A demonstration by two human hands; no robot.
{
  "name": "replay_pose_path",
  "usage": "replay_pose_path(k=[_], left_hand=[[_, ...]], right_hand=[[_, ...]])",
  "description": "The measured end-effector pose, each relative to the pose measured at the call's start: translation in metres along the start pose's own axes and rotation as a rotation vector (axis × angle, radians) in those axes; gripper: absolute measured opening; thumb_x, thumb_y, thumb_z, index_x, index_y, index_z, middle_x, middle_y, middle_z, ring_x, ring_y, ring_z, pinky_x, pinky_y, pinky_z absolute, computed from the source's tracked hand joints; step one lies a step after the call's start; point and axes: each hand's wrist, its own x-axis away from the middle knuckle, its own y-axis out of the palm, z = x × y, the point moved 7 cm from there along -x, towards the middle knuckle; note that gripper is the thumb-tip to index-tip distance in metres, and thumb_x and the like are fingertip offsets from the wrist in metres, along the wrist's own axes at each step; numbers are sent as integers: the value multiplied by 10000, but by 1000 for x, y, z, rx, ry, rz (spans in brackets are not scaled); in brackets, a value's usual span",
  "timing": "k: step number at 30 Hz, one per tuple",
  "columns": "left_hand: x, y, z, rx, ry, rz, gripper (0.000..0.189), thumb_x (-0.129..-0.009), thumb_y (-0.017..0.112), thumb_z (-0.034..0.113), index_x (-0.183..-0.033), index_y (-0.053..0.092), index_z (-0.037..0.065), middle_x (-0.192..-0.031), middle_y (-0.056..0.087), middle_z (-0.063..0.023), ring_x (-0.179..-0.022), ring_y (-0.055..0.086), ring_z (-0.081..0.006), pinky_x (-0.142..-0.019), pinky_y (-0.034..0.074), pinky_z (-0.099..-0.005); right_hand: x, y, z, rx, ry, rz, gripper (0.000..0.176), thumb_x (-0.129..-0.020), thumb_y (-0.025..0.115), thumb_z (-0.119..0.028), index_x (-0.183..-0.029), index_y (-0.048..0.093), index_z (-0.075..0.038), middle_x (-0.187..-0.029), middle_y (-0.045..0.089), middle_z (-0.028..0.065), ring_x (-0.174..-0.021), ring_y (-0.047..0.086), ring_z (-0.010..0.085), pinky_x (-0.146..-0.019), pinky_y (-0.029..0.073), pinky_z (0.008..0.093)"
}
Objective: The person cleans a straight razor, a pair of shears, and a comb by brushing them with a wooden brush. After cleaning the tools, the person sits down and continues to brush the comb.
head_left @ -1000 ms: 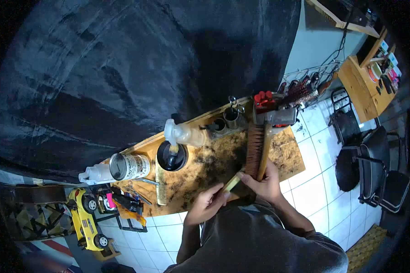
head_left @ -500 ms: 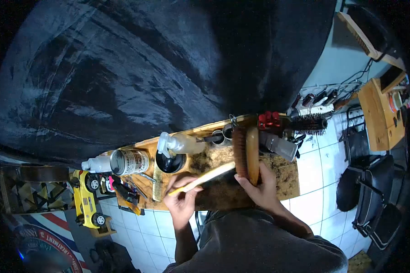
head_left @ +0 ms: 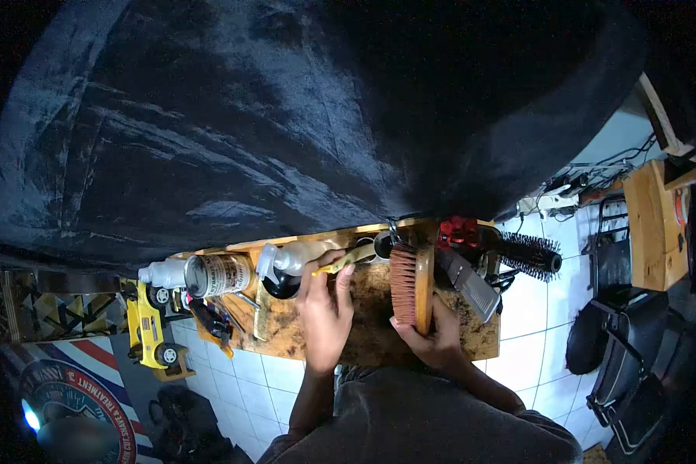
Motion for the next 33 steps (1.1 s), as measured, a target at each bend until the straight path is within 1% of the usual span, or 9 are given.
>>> replay_pose_path(k=[4, 7, 8, 13, 15, 17, 23, 30, 33], left_hand=[[2, 2, -1, -205, -149, -25, 224, -885, 611, 127, -1029, 578, -42, -788, 602, -253, -662, 594, -387, -593, 461, -416], [2, 4, 2, -138, -84, 61, 271, -886, 607, 127, -1093, 548, -40, -802, 609, -258, -667, 601, -393, -589, 460, -417], [3, 5, -2, -123, -206, 5, 305, -887, 602, 110, -1141, 523, -39, -834, 613, -264, -701, 610, -399, -607, 471, -409], [-1, 3, 1, -121, -187, 7, 259, -873, 615, 81, -1096, 560, -37, -878, 632, -246, -753, 642, -362, -655, 495, -378], [-3, 4, 1, -123, -168, -5, 240, -864, 624, 70, -1073, 573, -36, -893, 639, -239, -776, 652, -345, -670, 501, -367], [-3, 3, 8, -76, 2, 84, 219, -847, 637, 50, -1039, 589, -41, -917, 647, -227, -826, 660, -320, -701, 509, -352], [-9, 7, 8, 4, 4, 106, 277, -843, 620, 1, -1106, 558, -62, -958, 636, -234, -842, 665, -292, -712, 519, -340], [2, -1, 8, 80, 9, 103, 332, -840, 609, -32, -1159, 522, -60, -957, 625, -240, -838, 667, -268, -704, 522, -334], [8, -4, -3, 140, -82, 60, 330, -849, 620, 0, -1159, 518, -48, -980, 656, -196, -916, 666, -208, -778, 532, -306]], right_hand=[[-1, 3, 13, 64, -114, -24, 366, -751, 763, -261, -937, 553, -26, -819, 627, 121, -752, 646, 248, -692, 500, 358], [1, 4, 4, 222, -287, -57, 331, -796, 726, -130, -1013, 529, 23, -877, 630, 120, -789, 642, 180, -690, 513, 295], [0, 4, 4, 219, -287, -62, 331, -796, 726, -130, -1013, 529, 23, -877, 630, 120, -789, 642, 180, -690, 513, 295], [-3, 3, -2, 87, -317, -78, 329, -780, 736, -128, -988, 529, 21, -831, 624, 115, -747, 642, 187, -664, 509, 302], [-6, -1, -6, 84, -291, -68, 327, -774, 737, -120, -985, 530, 21, -825, 624, 113, -740, 640, 189, -660, 506, 304], [-7, -4, -5, 82, -265, -57, 326, -767, 737, -111, -983, 531, 21, -820, 624, 111, -732, 639, 191, -656, 504, 307], [-4, -3, -12, 103, -257, -78, 310, -760, 733, -92, -975, 538, 18, -844, 624, 112, -746, 635, 182, -669, 500, 301], [4, 1, -8, 77, -62, -88, 313, -769, 726, -99, -1004, 555, 15, -864, 629, 88, -775, 611, 133, -710, 487, 274], [13, 4, -12, 118, -48, -46, 313, -771, 732, -134, -988, 555, 5, -848, 629, 99, -763, 617, 156, -690, 484, 285]])
